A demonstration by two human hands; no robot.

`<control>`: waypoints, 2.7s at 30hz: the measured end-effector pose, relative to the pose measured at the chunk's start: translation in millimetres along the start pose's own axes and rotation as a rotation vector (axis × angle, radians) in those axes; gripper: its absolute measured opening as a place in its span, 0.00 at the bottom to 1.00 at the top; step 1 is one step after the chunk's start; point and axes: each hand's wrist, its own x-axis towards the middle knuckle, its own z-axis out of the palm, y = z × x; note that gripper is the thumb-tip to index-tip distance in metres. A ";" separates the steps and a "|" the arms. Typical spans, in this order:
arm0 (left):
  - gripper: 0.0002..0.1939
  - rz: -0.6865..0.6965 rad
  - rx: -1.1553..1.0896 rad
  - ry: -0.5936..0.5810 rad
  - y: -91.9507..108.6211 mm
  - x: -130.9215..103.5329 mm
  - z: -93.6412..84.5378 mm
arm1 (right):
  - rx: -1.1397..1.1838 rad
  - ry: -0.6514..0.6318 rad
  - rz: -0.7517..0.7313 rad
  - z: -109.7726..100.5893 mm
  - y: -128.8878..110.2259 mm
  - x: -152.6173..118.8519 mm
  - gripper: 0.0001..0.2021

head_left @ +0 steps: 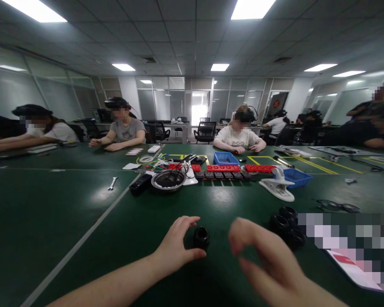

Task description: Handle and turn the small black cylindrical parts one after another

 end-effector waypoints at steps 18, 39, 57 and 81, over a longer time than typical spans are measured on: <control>0.22 0.060 -0.048 -0.169 3.3 15.0 -11.5 | -0.151 -0.414 0.347 33.1 81.4 53.5 0.11; 0.36 0.086 -0.132 -0.238 -3.9 8.9 -21.5 | -0.274 -0.423 0.139 33.1 84.3 42.8 0.25; 0.23 0.007 -0.006 -0.030 6.5 0.8 1.5 | -0.572 -0.203 0.177 61.0 76.4 34.9 0.28; 0.28 0.073 -0.080 -0.162 2.8 7.1 -16.9 | -0.497 -0.249 0.078 52.6 87.8 39.6 0.26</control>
